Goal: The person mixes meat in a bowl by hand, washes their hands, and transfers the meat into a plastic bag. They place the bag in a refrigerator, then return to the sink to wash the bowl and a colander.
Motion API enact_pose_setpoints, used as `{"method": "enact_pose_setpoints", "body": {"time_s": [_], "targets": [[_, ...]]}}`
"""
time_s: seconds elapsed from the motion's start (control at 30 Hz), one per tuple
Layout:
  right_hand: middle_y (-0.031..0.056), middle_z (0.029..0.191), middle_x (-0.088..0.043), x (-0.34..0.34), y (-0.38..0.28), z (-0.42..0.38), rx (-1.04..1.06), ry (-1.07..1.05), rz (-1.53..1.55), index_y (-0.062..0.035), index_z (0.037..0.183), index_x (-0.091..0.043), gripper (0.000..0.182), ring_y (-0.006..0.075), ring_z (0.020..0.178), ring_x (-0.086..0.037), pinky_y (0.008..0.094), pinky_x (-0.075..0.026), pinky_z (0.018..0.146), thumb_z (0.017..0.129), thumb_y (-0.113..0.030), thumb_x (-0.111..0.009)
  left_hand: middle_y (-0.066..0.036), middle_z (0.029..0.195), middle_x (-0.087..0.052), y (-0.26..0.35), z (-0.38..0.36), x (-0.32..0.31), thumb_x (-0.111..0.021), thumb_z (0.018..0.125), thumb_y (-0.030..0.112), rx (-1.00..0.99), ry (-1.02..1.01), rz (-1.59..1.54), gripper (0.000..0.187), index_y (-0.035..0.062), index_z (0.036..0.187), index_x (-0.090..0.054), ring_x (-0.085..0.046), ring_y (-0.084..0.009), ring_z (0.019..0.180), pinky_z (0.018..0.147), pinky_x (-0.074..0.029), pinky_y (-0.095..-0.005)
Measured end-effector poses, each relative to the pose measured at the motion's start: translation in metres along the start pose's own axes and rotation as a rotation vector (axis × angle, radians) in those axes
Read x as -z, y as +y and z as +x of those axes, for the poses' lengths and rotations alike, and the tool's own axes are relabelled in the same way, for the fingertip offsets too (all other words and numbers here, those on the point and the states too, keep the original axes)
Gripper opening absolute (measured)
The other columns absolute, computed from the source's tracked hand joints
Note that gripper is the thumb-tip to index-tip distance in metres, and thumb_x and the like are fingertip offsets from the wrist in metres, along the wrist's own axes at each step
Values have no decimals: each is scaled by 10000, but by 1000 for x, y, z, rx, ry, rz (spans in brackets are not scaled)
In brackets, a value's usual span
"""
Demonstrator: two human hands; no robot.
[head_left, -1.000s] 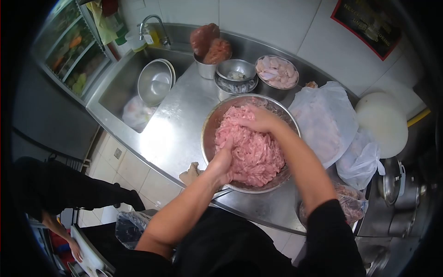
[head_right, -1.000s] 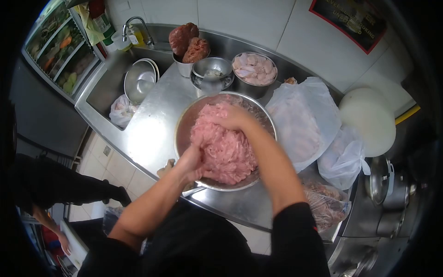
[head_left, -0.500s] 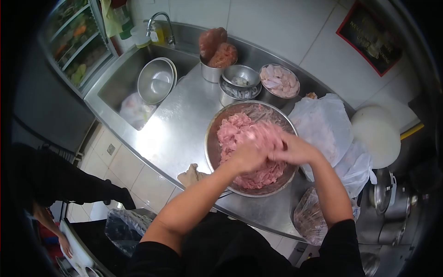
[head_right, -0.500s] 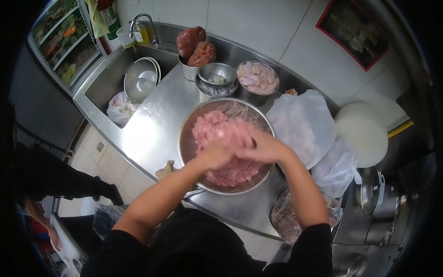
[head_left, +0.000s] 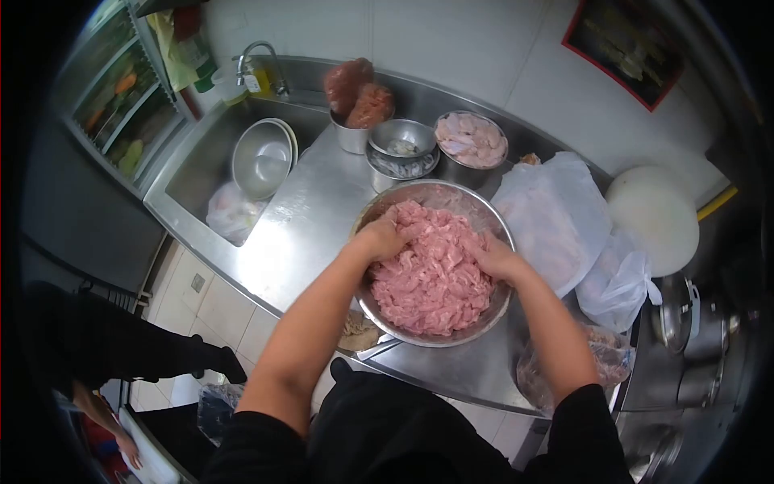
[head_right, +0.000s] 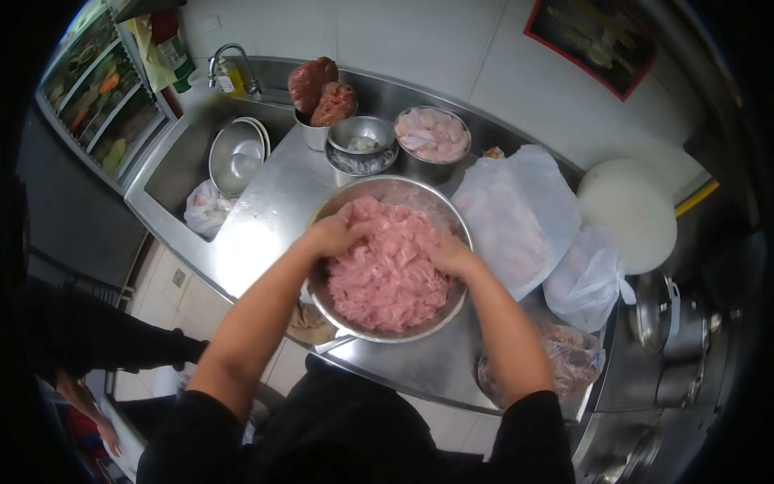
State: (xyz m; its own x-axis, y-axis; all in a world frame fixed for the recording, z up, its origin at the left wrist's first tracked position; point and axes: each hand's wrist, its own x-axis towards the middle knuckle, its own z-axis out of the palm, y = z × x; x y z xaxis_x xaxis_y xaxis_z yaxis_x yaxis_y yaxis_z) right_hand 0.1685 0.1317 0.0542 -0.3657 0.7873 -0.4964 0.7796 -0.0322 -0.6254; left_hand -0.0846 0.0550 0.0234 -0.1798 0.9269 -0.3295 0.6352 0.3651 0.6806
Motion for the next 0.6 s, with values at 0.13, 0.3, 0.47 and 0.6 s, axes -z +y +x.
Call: {"method": "enact_pose_setpoints", "body": {"time_s": [0.13,0.3,0.47,0.6], "targets": [[126,1343,-509,-46,33,80,150,-109,612,-88,1385,-456,607,221,1195,-507,370,-429,970,876,-380,-610,-177,1414,-471,-26,60,-42,-512,888,560,-83,-108,-557,704,39,1361,-494,-457,-308,1297,1068,-354,-355],[84,1238,-556,-48,1,90,271,-374,745,-55,1361,-448,579,184,1168,-497,345,-413,979,827,-204,-613,-205,1414,-460,30,26,-12,-507,874,590,-203,-141,-469,725,39,1344,-514,-461,-287,1291,1072,-345,-365],[63,1067,-610,-7,-31,11,629,-186,276,-63,1357,-456,621,208,958,-599,309,-480,867,765,-91,-643,-304,1401,-404,79,-37,17,-509,849,647,-96,-459,-265,813,29,1376,-469,-405,-346,1318,1056,-350,-445],[242,1368,-416,-9,-23,-57,587,-191,-594,-51,1466,-282,749,393,1268,-406,461,-355,1046,847,-314,-613,-272,1441,-373,52,-103,-27,-491,849,658,-485,-1,651,898,67,1488,-268,-346,-430,1340,1063,-321,-527]]}}
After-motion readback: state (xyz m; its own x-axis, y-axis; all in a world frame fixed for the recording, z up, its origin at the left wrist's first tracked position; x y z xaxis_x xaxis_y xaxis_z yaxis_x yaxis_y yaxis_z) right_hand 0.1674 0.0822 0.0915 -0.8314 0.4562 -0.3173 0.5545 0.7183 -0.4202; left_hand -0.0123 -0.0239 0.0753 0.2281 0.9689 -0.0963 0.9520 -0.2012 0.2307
